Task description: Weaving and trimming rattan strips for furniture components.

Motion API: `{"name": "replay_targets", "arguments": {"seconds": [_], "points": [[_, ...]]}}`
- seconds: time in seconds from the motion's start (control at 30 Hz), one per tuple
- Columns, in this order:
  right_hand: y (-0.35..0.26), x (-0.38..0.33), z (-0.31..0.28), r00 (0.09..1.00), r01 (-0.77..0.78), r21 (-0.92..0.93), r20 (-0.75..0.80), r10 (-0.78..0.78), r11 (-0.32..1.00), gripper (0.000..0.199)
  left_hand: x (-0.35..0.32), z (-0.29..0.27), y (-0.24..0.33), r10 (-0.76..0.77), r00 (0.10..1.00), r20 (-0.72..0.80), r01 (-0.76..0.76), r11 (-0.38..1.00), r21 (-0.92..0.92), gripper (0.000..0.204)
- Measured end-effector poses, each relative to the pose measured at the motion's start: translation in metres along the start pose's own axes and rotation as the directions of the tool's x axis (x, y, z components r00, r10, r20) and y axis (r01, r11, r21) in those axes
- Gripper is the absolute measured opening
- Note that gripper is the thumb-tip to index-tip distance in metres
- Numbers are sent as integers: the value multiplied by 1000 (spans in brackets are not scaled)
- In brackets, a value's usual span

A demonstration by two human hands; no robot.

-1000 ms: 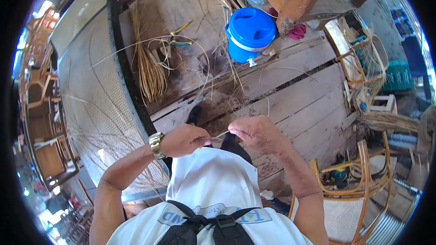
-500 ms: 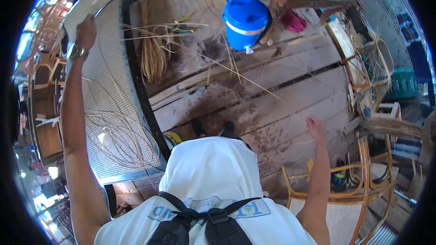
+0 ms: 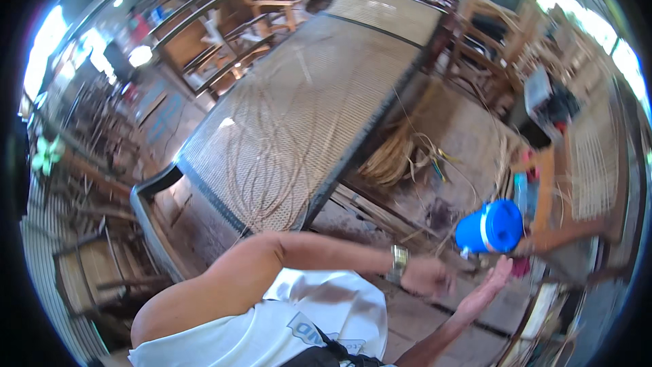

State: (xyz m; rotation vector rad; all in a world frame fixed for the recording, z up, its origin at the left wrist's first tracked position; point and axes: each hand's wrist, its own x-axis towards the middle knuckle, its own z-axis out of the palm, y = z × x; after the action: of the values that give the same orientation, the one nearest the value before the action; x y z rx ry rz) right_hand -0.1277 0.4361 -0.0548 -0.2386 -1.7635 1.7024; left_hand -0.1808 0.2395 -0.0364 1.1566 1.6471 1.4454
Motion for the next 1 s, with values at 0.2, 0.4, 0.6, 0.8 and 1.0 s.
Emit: {"name": "replay_targets", "arguments": {"seconds": [0.2, 0.4, 0.6, 0.8, 1.0], "points": [[-8, -24, 109, 562, -762, 352, 777, 285, 544, 99, -56, -10, 5, 147, 834, -532, -388, 842, -374, 27], [-46, -42, 155, 102, -512, -165, 963, 251, 843, 52, -189, -119, 19, -220, 723, -655, -503, 482, -717, 18], [-50, -42, 174, 281, 341, -328, 930, 237, 881, 16, -283, -137, 16, -328, 899, -291, 52, 739, -672, 38], [2, -25, 182, 341, 453, -399, 904, 259, 797, 13, -271, -159, 41, -344, 829, -441, 232, 929, -288, 46], [229, -40, -26, 710, 666, -739, 671, 215, 106, 38, -272, -246, 53, -175, 713, -679, 127, 985, -121, 38]]}}
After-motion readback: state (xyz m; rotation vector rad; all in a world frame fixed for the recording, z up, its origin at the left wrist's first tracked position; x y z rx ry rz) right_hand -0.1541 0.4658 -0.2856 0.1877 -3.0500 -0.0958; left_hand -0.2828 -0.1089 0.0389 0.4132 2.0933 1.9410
